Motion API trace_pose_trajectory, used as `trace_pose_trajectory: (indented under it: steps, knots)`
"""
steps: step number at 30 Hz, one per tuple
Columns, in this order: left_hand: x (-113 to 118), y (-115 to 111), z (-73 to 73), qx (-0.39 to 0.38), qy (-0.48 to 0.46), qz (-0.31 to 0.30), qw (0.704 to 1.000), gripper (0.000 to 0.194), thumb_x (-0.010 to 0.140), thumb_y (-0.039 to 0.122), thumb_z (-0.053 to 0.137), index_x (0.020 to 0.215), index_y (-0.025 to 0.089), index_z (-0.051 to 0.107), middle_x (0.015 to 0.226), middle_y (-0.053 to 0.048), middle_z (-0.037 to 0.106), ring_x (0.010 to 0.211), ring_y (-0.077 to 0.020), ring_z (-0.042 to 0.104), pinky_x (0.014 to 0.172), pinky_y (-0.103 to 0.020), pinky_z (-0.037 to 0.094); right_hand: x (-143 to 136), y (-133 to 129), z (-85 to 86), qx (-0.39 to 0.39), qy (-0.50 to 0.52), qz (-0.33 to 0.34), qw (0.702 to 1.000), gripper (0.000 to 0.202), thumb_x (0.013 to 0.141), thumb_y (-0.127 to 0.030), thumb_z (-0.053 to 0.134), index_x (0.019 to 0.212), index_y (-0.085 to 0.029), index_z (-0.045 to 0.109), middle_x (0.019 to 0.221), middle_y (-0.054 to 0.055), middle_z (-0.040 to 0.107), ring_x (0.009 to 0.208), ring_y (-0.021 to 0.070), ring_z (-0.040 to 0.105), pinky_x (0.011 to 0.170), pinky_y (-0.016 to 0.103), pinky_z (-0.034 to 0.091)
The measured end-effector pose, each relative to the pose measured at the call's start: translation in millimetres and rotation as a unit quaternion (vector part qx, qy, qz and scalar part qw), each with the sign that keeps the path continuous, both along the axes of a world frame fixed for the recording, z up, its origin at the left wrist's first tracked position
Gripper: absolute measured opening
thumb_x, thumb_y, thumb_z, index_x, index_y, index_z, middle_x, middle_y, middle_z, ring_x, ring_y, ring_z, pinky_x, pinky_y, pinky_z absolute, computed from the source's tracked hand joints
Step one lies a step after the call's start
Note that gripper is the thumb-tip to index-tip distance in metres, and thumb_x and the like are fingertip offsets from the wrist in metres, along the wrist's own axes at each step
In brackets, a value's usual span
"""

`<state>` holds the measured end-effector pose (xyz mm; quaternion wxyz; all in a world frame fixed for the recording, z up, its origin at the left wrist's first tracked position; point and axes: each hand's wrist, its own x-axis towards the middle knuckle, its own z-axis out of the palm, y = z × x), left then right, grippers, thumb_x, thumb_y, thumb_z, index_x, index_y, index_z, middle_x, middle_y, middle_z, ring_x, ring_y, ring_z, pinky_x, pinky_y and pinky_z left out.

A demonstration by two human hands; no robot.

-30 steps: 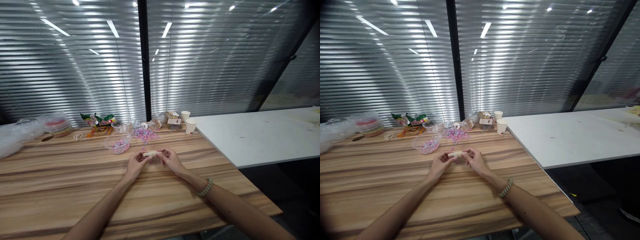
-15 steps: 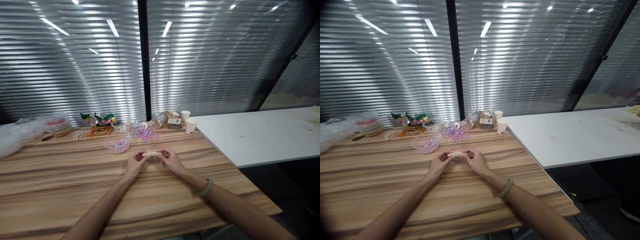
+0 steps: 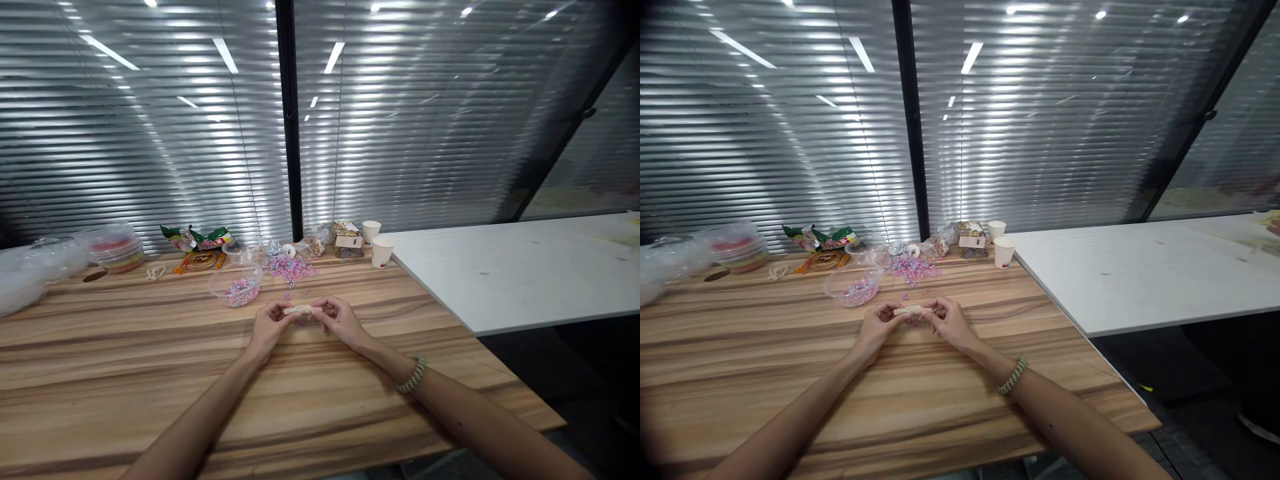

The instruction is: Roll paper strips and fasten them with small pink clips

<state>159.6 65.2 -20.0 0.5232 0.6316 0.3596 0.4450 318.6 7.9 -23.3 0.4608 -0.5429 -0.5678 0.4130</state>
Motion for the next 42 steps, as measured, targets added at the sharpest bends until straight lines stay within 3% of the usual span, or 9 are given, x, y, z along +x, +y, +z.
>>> trace_pose_trajectory:
  steps: [16, 24, 42]
  knots:
    - [1.2, -2.5, 2.1, -0.017, -0.027, -0.030, 0.999, 0.035, 0.052, 0.027, 0.071, 0.077, 0.011, 0.054, 0.073, -0.003, 0.062, 0.068, -0.0132, 0.057, 0.066, -0.023, 0.044, -3.8, -1.0, 7.3, -0.022, 0.015, -0.020, 0.999, 0.065, 0.058, -0.060, 0.042, 0.099, -0.011, 0.043, 0.089, 0.005, 0.055, 0.049, -0.0099, 0.041, 0.046, 0.004, 0.037]
    - [-0.3, -3.3, 1.8, -0.018, -0.013, -0.034, 0.999, 0.032, 0.061, 0.034, 0.064, 0.080, 0.010, 0.057, 0.073, -0.005, 0.061, 0.066, -0.0130, 0.056, 0.066, -0.024, 0.043, -0.6, 2.7, 3.2, -0.012, 0.038, -0.038, 0.998, 0.066, 0.058, -0.059, 0.042, 0.101, -0.009, 0.043, 0.087, 0.007, 0.056, 0.047, -0.0101, 0.040, 0.047, 0.002, 0.036]
    - [-0.9, 3.2, -4.4, -0.029, -0.019, -0.023, 0.999, 0.033, 0.053, 0.030, 0.070, 0.075, 0.011, 0.056, 0.072, -0.004, 0.060, 0.067, -0.0127, 0.055, 0.064, -0.022, 0.042, 2.1, 3.5, -3.4, -0.016, 0.021, 0.000, 1.000, 0.066, 0.059, -0.059, 0.040, 0.101, -0.009, 0.042, 0.087, 0.006, 0.056, 0.048, -0.0107, 0.040, 0.046, 0.002, 0.035]
